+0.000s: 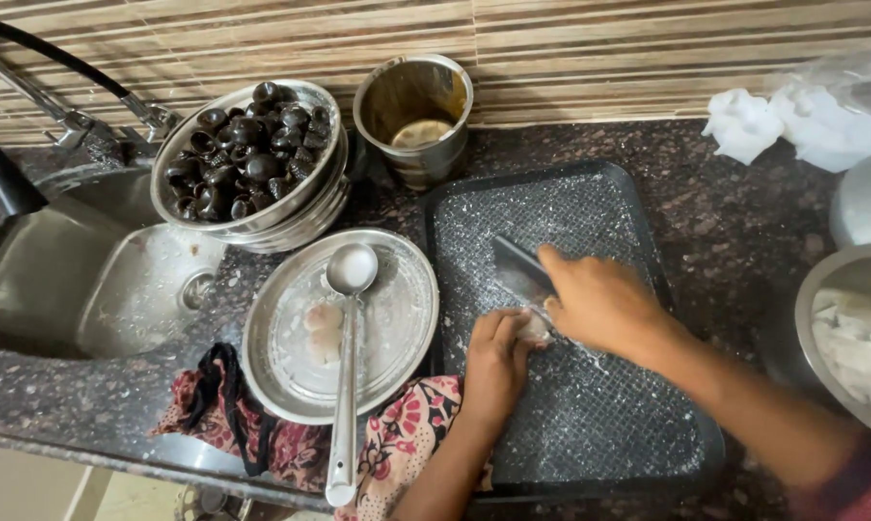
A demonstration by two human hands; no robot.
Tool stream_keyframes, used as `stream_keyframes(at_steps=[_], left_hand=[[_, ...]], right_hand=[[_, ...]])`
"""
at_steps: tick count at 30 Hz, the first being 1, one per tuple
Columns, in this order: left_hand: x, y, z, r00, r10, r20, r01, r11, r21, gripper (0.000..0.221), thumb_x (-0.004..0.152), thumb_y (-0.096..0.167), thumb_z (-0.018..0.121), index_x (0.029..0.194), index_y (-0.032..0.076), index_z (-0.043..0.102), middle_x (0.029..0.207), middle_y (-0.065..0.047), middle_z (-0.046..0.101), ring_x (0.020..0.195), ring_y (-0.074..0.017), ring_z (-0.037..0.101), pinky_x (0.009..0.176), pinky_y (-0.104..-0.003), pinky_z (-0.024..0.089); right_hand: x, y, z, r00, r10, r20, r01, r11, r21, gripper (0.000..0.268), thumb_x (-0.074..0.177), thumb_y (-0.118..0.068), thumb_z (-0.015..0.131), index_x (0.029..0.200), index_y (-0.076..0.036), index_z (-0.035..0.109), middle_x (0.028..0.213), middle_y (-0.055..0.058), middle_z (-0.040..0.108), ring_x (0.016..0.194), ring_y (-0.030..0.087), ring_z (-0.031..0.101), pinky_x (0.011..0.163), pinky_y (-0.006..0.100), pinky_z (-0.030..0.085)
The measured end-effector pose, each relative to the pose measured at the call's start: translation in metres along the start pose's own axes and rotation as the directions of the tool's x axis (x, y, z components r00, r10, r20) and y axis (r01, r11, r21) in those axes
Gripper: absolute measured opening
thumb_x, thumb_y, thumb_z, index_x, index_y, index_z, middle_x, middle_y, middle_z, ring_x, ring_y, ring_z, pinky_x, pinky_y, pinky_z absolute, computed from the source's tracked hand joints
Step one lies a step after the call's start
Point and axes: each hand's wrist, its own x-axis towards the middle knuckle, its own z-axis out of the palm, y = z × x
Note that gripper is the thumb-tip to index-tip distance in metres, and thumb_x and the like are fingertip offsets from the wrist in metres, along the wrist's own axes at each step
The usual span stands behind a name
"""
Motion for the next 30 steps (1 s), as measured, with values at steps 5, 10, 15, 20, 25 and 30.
stream_keyframes(at_steps=[5,10,15,20,25,30], left_hand=[[0.001,0.004,-0.004,1.000,-0.012,0.022,0.011,1.000,0.008,0.031,0.080,-0.002,0.076,0.110,0.000,0.069,0.111,-0.016,0.071,0.103,-0.0354,0.067,0.091,-0.043,0.054],[0.002,0.015,-0.001,0.990,-0.118,0.073,0.122,0.991,-0.049,0.037,0.078,-0.003,0.077,0.114,-0.002,0.067,0.106,-0.017,0.069,0.098,-0.0372,0.065,0.085,-0.045,0.054],[-0.015,-0.023,0.014,0.992,-0.041,0.120,0.062,0.983,-0.174,0.025,0.087,-0.001,0.064,0.112,0.002,0.067,0.109,-0.017,0.070,0.105,-0.0383,0.067,0.093,-0.047,0.055],[0.001,0.015,-0.009,0.987,-0.100,0.128,0.091,0.993,0.073,0.042,0.088,0.010,0.072,0.124,-0.003,0.055,0.118,-0.026,0.059,0.109,-0.0446,0.054,0.098,-0.051,0.045],[0.026,0.034,-0.020,0.957,-0.286,0.044,0.257,0.911,0.323,0.043,0.082,0.015,0.073,0.121,0.001,0.060,0.113,-0.026,0.058,0.106,-0.0413,0.053,0.092,-0.051,0.042],[0.028,0.024,-0.003,0.988,0.084,0.127,-0.121,0.939,0.321,0.044,0.084,-0.004,0.054,0.125,0.002,0.065,0.129,-0.016,0.065,0.127,-0.0349,0.055,0.109,-0.049,0.041]], right_hand=[[0.030,0.000,0.028,0.993,-0.092,-0.078,0.094,0.995,0.019,0.045,0.081,-0.019,0.071,0.119,-0.004,0.053,0.083,0.025,0.072,0.078,0.044,0.073,0.072,0.055,0.058],[0.054,-0.032,0.052,0.977,-0.145,-0.158,0.140,0.989,-0.038,0.030,0.084,-0.012,0.067,0.110,-0.005,0.054,0.074,0.020,0.072,0.069,0.039,0.074,0.062,0.051,0.059],[0.081,-0.058,0.083,0.908,-0.335,-0.251,0.296,0.938,-0.180,0.024,0.088,-0.009,0.064,0.109,-0.003,0.052,0.068,0.016,0.072,0.063,0.034,0.075,0.054,0.047,0.059],[0.074,-0.039,0.022,0.974,-0.173,-0.147,0.169,0.985,-0.039,0.029,0.092,-0.018,0.066,0.115,-0.009,0.051,0.077,0.017,0.074,0.073,0.037,0.075,0.064,0.054,0.058],[0.029,0.007,-0.037,0.992,0.097,-0.083,-0.082,0.982,0.170,0.044,0.090,-0.032,0.070,0.123,-0.011,0.050,0.080,0.021,0.073,0.073,0.040,0.076,0.069,0.053,0.058],[-0.023,0.052,-0.023,0.952,0.211,-0.220,-0.155,0.956,0.248,0.051,0.084,-0.034,0.076,0.122,-0.007,0.053,0.078,0.024,0.072,0.075,0.042,0.073,0.066,0.052,0.056]])
